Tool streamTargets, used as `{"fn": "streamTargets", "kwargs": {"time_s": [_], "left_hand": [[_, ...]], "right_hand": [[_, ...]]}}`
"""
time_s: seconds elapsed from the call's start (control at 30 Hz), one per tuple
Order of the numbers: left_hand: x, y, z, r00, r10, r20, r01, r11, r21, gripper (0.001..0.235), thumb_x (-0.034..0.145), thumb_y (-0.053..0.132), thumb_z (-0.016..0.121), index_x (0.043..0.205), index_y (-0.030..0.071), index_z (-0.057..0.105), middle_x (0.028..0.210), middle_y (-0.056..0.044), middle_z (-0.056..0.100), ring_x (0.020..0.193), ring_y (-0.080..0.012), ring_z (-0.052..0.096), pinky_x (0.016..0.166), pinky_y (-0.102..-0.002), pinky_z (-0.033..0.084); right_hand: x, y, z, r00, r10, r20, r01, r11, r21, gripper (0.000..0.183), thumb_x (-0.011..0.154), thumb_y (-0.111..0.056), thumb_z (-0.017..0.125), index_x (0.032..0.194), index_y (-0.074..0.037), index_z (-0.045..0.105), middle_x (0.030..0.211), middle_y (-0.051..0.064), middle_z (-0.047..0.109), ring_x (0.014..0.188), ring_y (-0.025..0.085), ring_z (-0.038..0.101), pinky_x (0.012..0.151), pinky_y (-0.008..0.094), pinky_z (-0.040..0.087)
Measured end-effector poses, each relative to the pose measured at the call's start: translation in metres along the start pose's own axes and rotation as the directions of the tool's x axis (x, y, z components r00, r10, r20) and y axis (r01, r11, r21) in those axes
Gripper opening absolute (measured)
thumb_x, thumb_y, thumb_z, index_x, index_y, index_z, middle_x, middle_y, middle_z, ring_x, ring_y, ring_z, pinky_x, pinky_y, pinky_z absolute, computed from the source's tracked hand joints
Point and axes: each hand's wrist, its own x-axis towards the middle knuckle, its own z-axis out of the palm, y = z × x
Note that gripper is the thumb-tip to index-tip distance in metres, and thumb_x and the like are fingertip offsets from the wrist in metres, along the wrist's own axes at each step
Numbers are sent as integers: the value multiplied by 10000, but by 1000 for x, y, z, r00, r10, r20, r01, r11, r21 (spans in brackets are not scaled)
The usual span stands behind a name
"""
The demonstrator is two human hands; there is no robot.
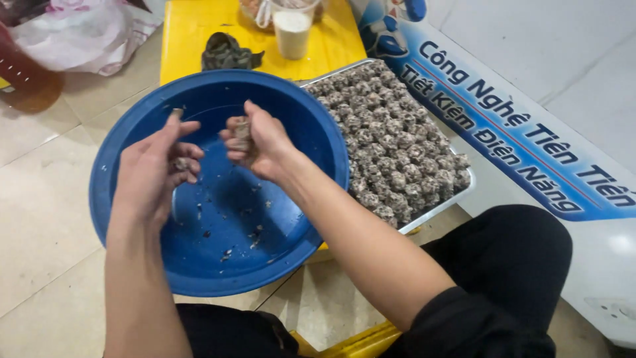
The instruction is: The person takes portions of a greyish meat mixture from a blue bowl, rolls them into small balls by hand, and places them into a metal tray. The person repeats this process until the bowl is empty, then scrapes the remaining bits from the bowl.
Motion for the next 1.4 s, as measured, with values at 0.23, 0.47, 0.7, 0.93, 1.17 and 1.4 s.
{"fn": "streamTargets", "kwargs": {"time_s": [0.23, 0.47, 0.7, 0.93, 1.17, 1.4], "left_hand": [[7, -4, 3, 960, 281, 11, -281, 959, 26, 678, 975, 531, 473, 1446, 49, 555, 1297, -149, 666, 1219, -205, 672, 1003, -277, 515], [-13, 5, 16, 903, 282, 325, -428, 673, 603, 726, 1042, 508, 175, 1599, 55, 285, 1645, -186, 337, 1562, -255, 239, 1197, -533, -177], [16, -27, -10, 752, 624, 211, -470, 284, 836, 526, 1091, 238, 319, 1591, 84, 373, 1683, -122, 342, 1546, -334, 348, 1127, -743, 99], [6, -13, 3, 879, 475, 20, -384, 684, 621, 650, 989, 566, 357, 1461, 154, 531, 1219, 23, 781, 1243, -318, 661, 1158, -666, 189], [-7, 1, 1, 914, 404, -48, -311, 771, 555, 678, 971, 573, 356, 1429, 126, 577, 1233, -98, 773, 1150, -263, 731, 958, -442, 535], [-10, 1, -1, 907, 419, -27, -352, 794, 495, 599, 1045, 487, 451, 1400, 26, 599, 1103, -207, 768, 1095, -378, 736, 963, -604, 549]], "right_hand": [[-35, 14, 40, 992, 85, 94, -100, 980, 170, 198, 1023, -21, 549, 1154, 72, 664, 1022, 250, 715, 1004, 314, 706, 964, 485, 608], [5, 35, 36, 998, -7, -62, 23, 964, 263, 170, 828, -90, 801, 898, -86, 646, 792, 45, 670, 743, 123, 644, 666, 283, 566], [11, -9, 1, 958, 20, 285, -62, 989, 137, 288, 960, -390, 651, 778, -198, 537, 676, -48, 497, 531, 32, 421, 453, 182, 261], [1, -53, -25, 996, 62, 69, -64, 997, 36, 457, 1045, -434, 493, 642, -253, 376, 563, -89, 305, 408, 37, 196, 417, 222, 100], [-34, -67, -23, 993, -15, -114, 47, 959, 279, 261, 1045, -107, 527, 1220, 14, 679, 1201, 259, 754, 1050, 309, 771, 823, 293, 675], [-29, -54, -35, 991, 79, 104, -96, 980, 173, 394, 1005, -477, 625, 757, -183, 537, 741, -57, 470, 512, 11, 394, 413, 126, 250]]}}
